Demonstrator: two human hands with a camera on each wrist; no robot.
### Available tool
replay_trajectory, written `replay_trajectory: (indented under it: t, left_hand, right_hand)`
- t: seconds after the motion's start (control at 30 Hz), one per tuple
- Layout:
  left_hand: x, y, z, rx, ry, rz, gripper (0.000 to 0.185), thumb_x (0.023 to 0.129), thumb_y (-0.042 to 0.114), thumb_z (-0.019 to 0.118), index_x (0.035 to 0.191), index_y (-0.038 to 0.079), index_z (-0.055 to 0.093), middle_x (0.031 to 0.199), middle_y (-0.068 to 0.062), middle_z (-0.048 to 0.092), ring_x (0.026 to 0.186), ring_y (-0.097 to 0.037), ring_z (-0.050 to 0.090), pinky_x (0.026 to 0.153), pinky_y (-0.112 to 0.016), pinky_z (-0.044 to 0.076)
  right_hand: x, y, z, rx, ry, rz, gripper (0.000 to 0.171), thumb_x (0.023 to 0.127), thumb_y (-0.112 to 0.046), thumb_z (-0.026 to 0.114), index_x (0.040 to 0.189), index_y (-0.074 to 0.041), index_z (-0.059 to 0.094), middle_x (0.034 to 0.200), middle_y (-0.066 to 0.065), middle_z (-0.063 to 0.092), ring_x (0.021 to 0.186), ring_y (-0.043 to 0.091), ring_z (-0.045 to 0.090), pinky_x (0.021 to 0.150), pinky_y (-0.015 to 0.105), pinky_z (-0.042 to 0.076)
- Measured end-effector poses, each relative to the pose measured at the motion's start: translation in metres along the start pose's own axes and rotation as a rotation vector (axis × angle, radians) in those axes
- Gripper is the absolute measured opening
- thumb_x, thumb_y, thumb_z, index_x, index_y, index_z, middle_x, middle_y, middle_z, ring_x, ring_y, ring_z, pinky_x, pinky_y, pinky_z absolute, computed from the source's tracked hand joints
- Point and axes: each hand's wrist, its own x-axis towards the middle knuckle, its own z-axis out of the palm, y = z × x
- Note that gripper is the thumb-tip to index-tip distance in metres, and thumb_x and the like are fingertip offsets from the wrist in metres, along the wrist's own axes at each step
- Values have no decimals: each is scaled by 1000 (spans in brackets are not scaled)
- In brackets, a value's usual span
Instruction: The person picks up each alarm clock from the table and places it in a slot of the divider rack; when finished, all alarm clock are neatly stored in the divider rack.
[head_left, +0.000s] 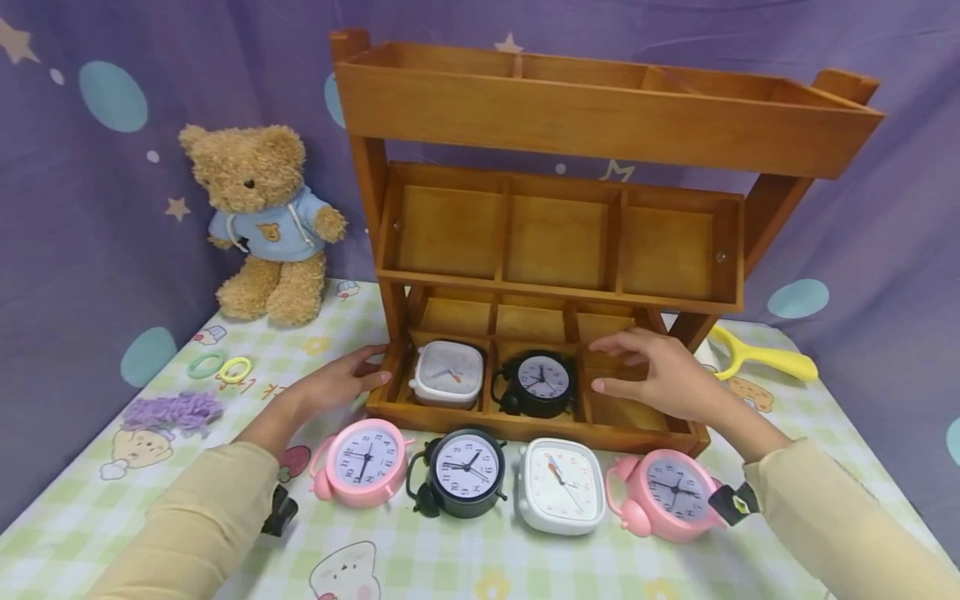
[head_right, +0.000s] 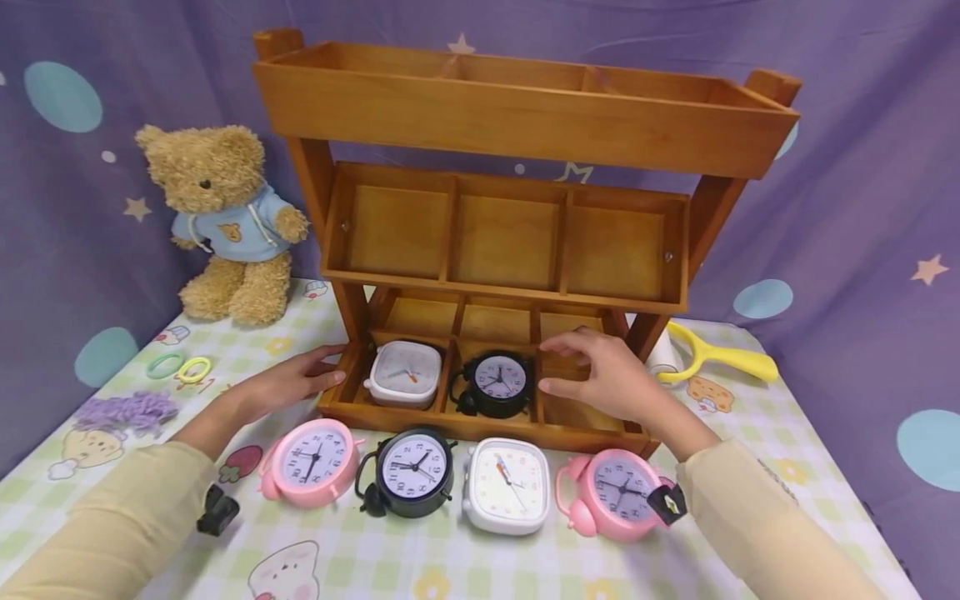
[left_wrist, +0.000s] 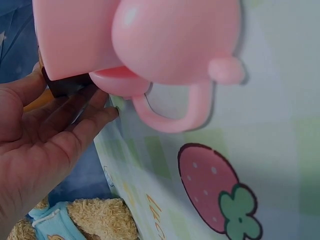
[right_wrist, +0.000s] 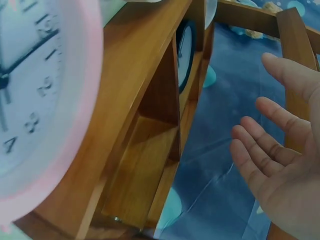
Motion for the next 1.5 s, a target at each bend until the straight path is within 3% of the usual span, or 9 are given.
replay_trajectory:
  t: [0.33,0.63,0.83,1.1,1.5]
  left_hand:
    - [1,0,0,25,6,-9,62,108,19,49,157,-7,22,150,-39,37,138,-51,40,113,-59,36]
    - [0,0,1,11,-2,-26,63,108,19,49,158,-6,20,151,-39,35,138,-52,39,113,-60,36]
    - [-1,1,1,10,-1,-29,62,108,19,49,157,-7,20,151,-40,35,139,-52,39,113,-60,36]
    - [0,3,1,14,-2,-24,62,108,19,48,157,-7,21,151,-39,35,139,-52,38,113,-60,35]
    - [0,3,1,14,-2,-28,62,108,20,49,157,-7,21,152,-39,34,140,-52,37,113,-61,35]
  right_hand:
    - [-29,9,-10,24,50,71,46,87,-28,83,127,-10,69,119,3,70,107,24,65,91,40,57]
    - [-58,19,-13,38,82,86,45,84,-26,86,125,-14,70,118,-1,71,105,14,65,90,19,53]
    - [-72,28,-9,54,107,44,43,84,-21,86,124,-15,70,117,-5,72,102,2,63,89,18,54]
    - [-95,40,-4,136,110,33,45,83,-12,85,125,-13,69,118,-5,70,102,9,64,87,16,52]
    - [-127,51,9,179,88,23,45,82,-6,84,125,-8,69,113,0,72,104,6,63,87,13,51]
